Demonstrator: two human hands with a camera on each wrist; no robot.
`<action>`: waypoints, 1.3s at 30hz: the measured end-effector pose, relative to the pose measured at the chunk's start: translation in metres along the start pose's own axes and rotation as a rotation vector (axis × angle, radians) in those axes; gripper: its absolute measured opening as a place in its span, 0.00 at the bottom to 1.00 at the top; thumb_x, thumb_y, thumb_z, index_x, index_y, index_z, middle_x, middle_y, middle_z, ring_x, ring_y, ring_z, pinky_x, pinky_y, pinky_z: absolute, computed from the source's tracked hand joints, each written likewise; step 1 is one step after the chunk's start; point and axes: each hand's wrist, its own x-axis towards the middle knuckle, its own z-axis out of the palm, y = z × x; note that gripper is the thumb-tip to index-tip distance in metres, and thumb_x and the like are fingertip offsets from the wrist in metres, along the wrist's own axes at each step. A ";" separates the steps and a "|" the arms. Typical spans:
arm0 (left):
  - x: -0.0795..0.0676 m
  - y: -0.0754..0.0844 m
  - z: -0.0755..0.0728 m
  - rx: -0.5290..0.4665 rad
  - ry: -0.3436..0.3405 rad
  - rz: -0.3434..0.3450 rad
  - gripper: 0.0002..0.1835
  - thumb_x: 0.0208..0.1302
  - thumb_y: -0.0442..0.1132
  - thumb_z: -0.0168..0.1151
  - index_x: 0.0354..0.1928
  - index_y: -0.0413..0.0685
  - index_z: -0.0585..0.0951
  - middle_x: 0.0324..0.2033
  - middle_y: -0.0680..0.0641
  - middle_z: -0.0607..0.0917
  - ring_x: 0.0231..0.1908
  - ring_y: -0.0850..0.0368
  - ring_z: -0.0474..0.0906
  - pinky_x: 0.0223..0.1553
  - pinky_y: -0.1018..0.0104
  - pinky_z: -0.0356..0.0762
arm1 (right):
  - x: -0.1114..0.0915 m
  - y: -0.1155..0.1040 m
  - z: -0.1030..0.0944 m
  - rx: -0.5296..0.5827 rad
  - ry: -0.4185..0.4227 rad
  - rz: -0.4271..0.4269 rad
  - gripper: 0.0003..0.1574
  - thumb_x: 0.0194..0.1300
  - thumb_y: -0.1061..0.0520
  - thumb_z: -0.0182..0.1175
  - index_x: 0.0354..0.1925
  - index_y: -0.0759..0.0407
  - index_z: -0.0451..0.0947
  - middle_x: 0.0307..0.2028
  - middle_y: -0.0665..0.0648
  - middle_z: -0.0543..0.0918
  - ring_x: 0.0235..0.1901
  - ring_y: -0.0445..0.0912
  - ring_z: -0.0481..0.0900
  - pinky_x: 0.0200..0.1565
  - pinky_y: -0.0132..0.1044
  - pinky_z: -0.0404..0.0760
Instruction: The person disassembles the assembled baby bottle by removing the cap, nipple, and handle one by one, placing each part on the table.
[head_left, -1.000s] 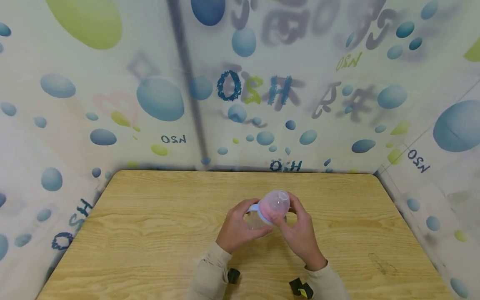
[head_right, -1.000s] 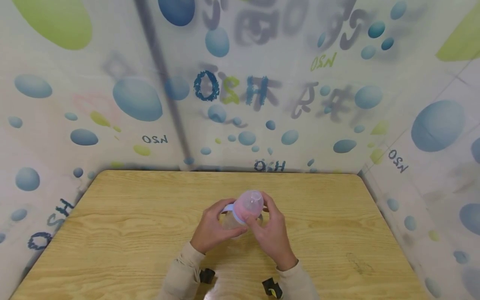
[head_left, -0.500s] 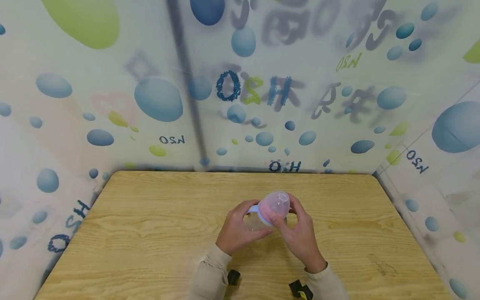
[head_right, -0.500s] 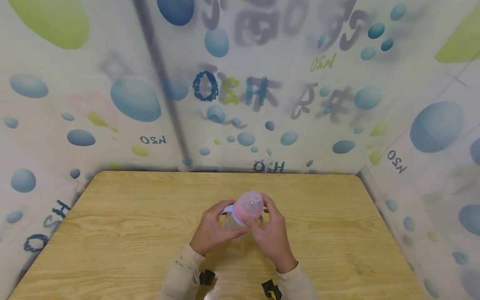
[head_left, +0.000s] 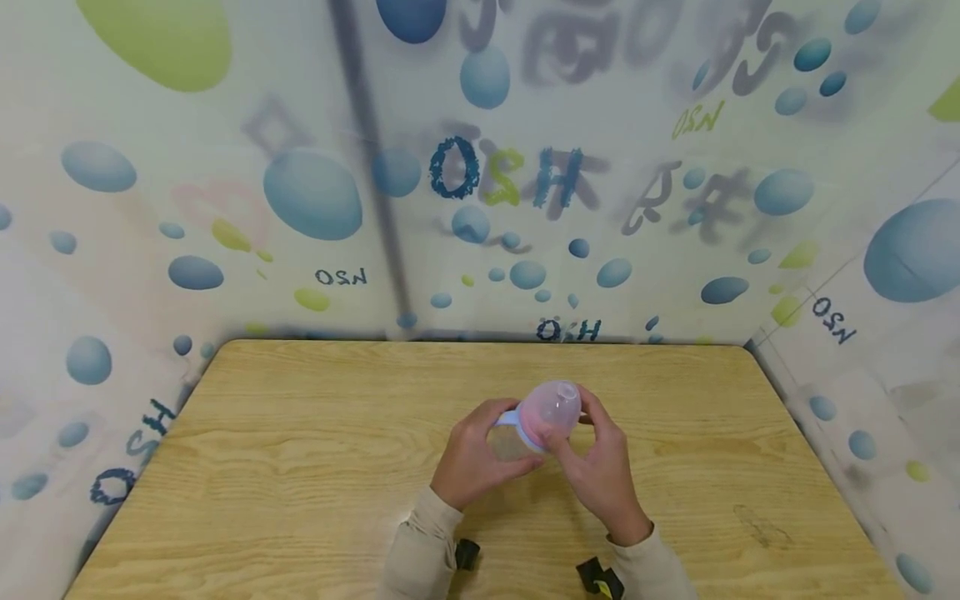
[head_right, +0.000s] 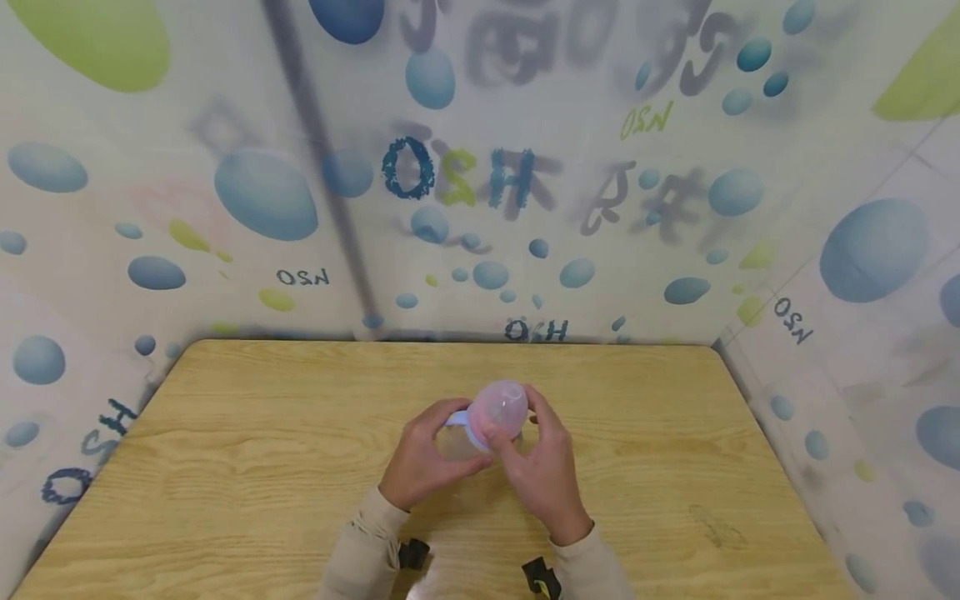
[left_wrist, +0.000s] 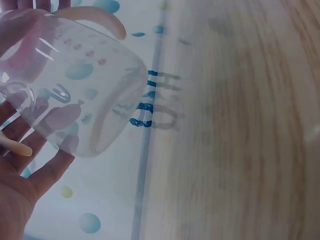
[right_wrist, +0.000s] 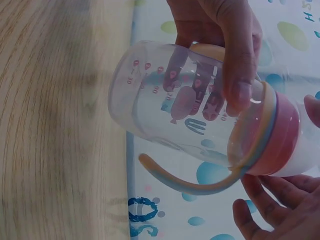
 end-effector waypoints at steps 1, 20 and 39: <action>0.000 0.000 0.000 0.004 0.001 0.002 0.39 0.41 0.47 0.84 0.58 0.47 0.78 0.52 0.49 0.83 0.46 0.55 0.80 0.44 0.51 0.82 | 0.000 0.000 0.000 -0.002 0.004 0.004 0.37 0.59 0.61 0.72 0.64 0.63 0.71 0.55 0.55 0.81 0.50 0.45 0.77 0.52 0.43 0.75; 0.000 -0.001 0.001 0.056 0.028 0.025 0.39 0.38 0.46 0.85 0.56 0.47 0.79 0.50 0.50 0.84 0.46 0.58 0.80 0.46 0.57 0.82 | 0.001 -0.010 -0.007 0.056 0.105 -0.007 0.34 0.60 0.66 0.69 0.64 0.63 0.71 0.54 0.58 0.82 0.50 0.45 0.74 0.58 0.42 0.69; -0.001 -0.002 -0.006 0.046 0.045 -0.012 0.40 0.36 0.44 0.86 0.57 0.47 0.78 0.50 0.50 0.84 0.49 0.57 0.80 0.49 0.56 0.81 | 0.007 0.005 -0.027 0.141 0.269 0.001 0.30 0.64 0.71 0.63 0.64 0.68 0.69 0.53 0.64 0.79 0.50 0.47 0.76 0.54 0.30 0.71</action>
